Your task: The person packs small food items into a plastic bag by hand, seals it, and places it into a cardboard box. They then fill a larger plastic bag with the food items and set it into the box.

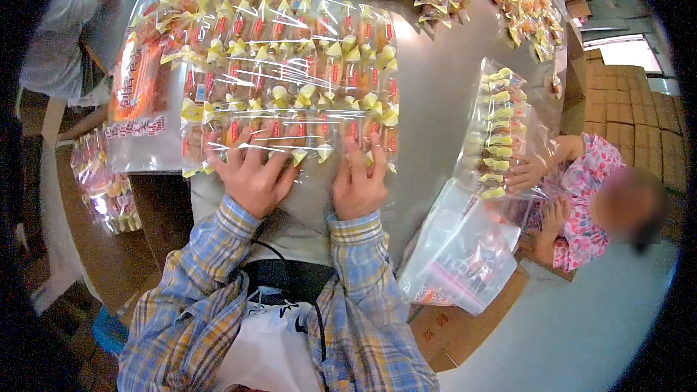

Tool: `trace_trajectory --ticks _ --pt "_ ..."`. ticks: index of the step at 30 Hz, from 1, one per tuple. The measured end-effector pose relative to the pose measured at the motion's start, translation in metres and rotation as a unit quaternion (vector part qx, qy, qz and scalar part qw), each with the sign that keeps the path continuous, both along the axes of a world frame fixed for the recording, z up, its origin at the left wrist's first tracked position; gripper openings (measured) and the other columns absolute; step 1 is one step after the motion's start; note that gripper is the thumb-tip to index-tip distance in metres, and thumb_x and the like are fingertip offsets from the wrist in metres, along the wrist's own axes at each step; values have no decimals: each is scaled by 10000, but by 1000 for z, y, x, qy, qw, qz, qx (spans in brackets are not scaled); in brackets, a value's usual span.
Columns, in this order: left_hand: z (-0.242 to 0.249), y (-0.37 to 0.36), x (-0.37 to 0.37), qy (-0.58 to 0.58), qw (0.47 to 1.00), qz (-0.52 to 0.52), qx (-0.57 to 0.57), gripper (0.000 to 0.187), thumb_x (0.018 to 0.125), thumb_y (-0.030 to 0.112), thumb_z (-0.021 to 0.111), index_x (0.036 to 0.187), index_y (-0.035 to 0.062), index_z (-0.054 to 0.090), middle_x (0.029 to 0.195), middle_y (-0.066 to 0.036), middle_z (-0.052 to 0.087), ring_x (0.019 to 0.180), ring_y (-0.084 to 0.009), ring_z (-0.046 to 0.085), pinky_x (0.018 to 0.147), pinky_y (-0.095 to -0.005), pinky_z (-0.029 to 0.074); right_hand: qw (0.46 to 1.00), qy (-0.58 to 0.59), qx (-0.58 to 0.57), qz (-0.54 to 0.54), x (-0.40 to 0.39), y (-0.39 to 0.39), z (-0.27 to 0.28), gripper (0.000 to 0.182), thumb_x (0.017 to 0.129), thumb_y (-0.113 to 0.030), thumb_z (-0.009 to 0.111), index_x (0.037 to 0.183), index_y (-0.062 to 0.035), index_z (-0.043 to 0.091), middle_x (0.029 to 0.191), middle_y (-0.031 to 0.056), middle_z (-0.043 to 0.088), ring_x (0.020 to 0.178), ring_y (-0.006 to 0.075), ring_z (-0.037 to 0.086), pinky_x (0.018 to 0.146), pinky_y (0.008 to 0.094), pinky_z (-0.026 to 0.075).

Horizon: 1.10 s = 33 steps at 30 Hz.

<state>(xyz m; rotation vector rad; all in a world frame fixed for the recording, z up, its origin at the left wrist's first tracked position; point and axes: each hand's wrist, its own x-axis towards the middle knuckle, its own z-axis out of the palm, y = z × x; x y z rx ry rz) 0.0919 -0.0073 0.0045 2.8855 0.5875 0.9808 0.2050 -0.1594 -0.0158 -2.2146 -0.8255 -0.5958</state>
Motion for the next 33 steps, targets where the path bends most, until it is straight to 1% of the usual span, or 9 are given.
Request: trace_trajectory --ticks 4,7,10,12,15,25,28,29,33 --pt "-2 -1 6 -21 1000 11 17 552 763 393 792 1306 323 719 1157 13 658 1145 -250 584 1118 -733 221 998 54 33 -10 1 4 -11 438 828 -33 755 1247 -158 741 1447 186 568 1208 387 660 791 403 636" --pt "-4 2 3 -20 1000 4 11 542 775 404 789 1305 312 721 1180 23 670 1162 -247 578 1111 -736 232 997 -75 12 13 5 3 -3 449 792 -39 780 1226 -150 751 1449 190 576 1103 350 717 754 382 634" --pt "-5 2 3 -21 1000 3 4 501 795 402 778 1284 304 732 1211 25 672 1183 -247 570 1106 -738 238 982 -121 -9 144 -1 -7 -5 467 760 -39 794 1214 -142 759 1444 198 588 901 284 763 693 355 623" --pt "-8 3 1 -19 1000 2 -1 481 799 417 771 1266 304 739 1268 21 669 1217 -249 560 1115 -726 233 982 -51 -5 179 -7 -1 -5 525 740 -43 796 1253 -147 750 1440 197 599 723 227 740 624 323 599" --pt "-15 5 0 -27 999 0 18 453 824 436 750 1247 272 737 1384 16 655 1280 -251 545 1134 -705 221 982 113 -34 149 -21 24 17 565 753 -43 779 1303 -157 731 1427 211 597 741 239 732 600 312 588" --pt "-21 9 -6 -18 999 2 50 369 878 340 717 1236 253 736 1404 24 648 1343 -239 525 1161 -720 205 981 110 34 156 -19 28 -9 518 777 -84 862 1275 -120 721 1479 269 515 829 279 739 628 315 597" --pt "-19 7 -5 -22 999 7 39 364 914 294 704 1276 278 735 1286 36 675 1287 -229 567 1113 -730 258 983 67 49 162 -16 35 -8 507 821 2 829 1295 -58 658 1570 286 410 781 139 686 531 227 510" --pt "-17 8 -5 -22 999 4 43 367 908 279 709 1273 248 737 1306 22 676 1259 -237 584 1127 -668 298 982 101 26 160 -18 32 -5 497 832 2 820 1295 -56 650 1593 317 359 1016 241 716 535 231 519" --pt "-9 12 -7 -26 999 -32 -7 387 880 261 713 1257 173 740 1352 -24 673 1224 -266 612 1109 -496 405 981 71 15 181 -14 32 -7 488 854 -9 797 1313 -53 635 1593 328 347 1351 426 541 830 361 572"
